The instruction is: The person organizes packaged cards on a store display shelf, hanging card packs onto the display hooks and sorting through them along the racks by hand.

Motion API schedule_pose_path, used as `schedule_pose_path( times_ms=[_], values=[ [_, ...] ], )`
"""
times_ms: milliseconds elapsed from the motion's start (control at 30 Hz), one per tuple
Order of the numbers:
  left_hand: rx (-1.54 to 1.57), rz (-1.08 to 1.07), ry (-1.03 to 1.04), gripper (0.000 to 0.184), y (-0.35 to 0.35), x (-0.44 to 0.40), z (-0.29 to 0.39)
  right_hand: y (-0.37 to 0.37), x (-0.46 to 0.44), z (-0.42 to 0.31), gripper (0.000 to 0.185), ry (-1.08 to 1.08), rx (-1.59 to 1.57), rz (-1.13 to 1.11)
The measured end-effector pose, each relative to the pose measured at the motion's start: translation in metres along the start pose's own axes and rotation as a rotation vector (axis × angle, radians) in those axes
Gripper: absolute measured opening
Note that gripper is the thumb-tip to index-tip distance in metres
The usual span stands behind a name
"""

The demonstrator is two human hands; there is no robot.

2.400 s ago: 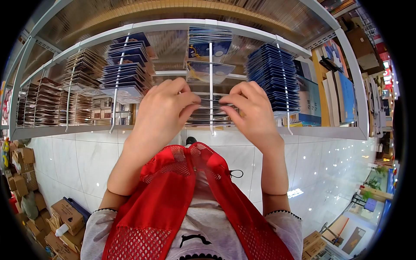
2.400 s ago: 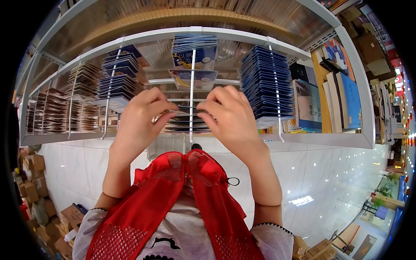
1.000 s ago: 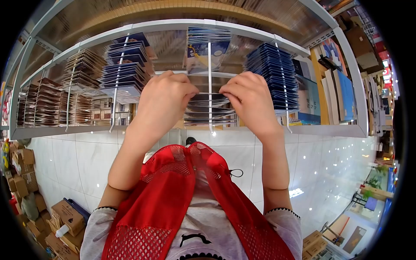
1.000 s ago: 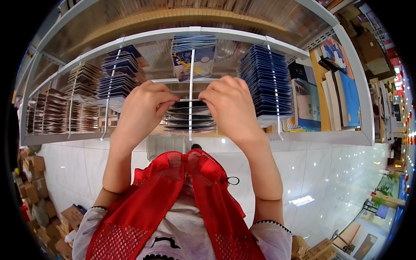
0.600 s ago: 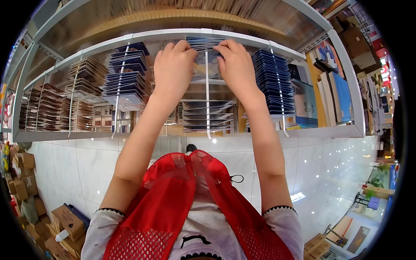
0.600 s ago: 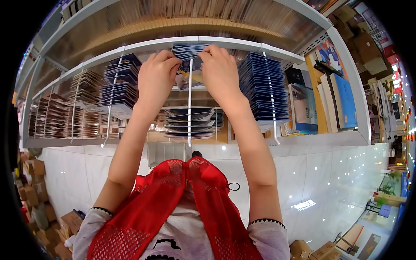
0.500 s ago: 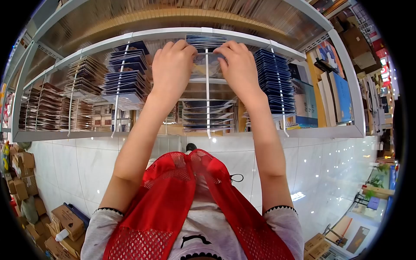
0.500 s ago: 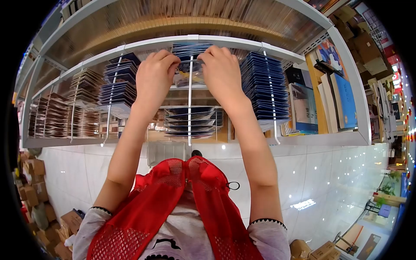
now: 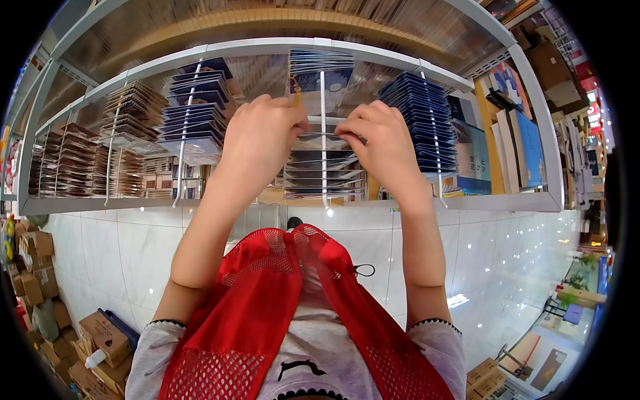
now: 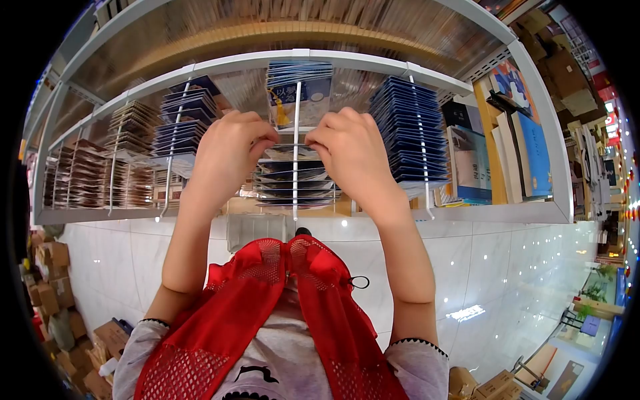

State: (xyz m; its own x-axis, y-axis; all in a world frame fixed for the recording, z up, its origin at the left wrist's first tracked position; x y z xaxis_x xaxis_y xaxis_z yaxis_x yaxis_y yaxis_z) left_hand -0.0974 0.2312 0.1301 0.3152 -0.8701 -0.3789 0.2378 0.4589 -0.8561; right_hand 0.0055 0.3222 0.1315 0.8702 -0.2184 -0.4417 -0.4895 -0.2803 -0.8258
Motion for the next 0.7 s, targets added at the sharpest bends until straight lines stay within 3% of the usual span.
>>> schedule_pose_path(
  times_ms=[233,367,467,567,700],
  values=[
    [0.029,-0.031,0.019,0.008,-0.001,0.007,0.006,-0.003,0.007,-0.008,0.002,-0.044,-0.003,0.015],
    [0.031,-0.067,0.006,0.009,-0.001,0.008,0.006,-0.005,0.007,-0.009,0.010,-0.035,0.005,0.006],
    [0.161,0.042,-0.109,0.010,-0.012,-0.009,-0.004,-0.012,-0.007,-0.003,0.020,-0.036,0.027,0.112],
    [-0.014,0.337,-0.033,0.010,-0.013,-0.032,-0.015,-0.005,-0.033,0.022,0.028,-0.006,0.077,0.194],
    [-0.152,0.301,-0.002,0.012,0.019,-0.047,-0.033,0.019,-0.051,0.051,0.027,0.045,0.153,0.217]
  ],
)
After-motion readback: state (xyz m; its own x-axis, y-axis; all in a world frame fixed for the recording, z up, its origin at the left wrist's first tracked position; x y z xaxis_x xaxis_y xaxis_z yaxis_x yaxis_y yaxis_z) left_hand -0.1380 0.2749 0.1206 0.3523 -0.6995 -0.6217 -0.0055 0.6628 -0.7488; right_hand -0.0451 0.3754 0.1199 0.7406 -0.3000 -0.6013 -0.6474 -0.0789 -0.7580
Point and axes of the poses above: each hand's wrist, its own x-axis away from the middle knuckle, its own y-axis out of the palm, z = x × y, the point moved 9 cm from there along -x, towards the middle knuckle, and after that the axes turned 3 degrees about -x, right-handed, at the moved point
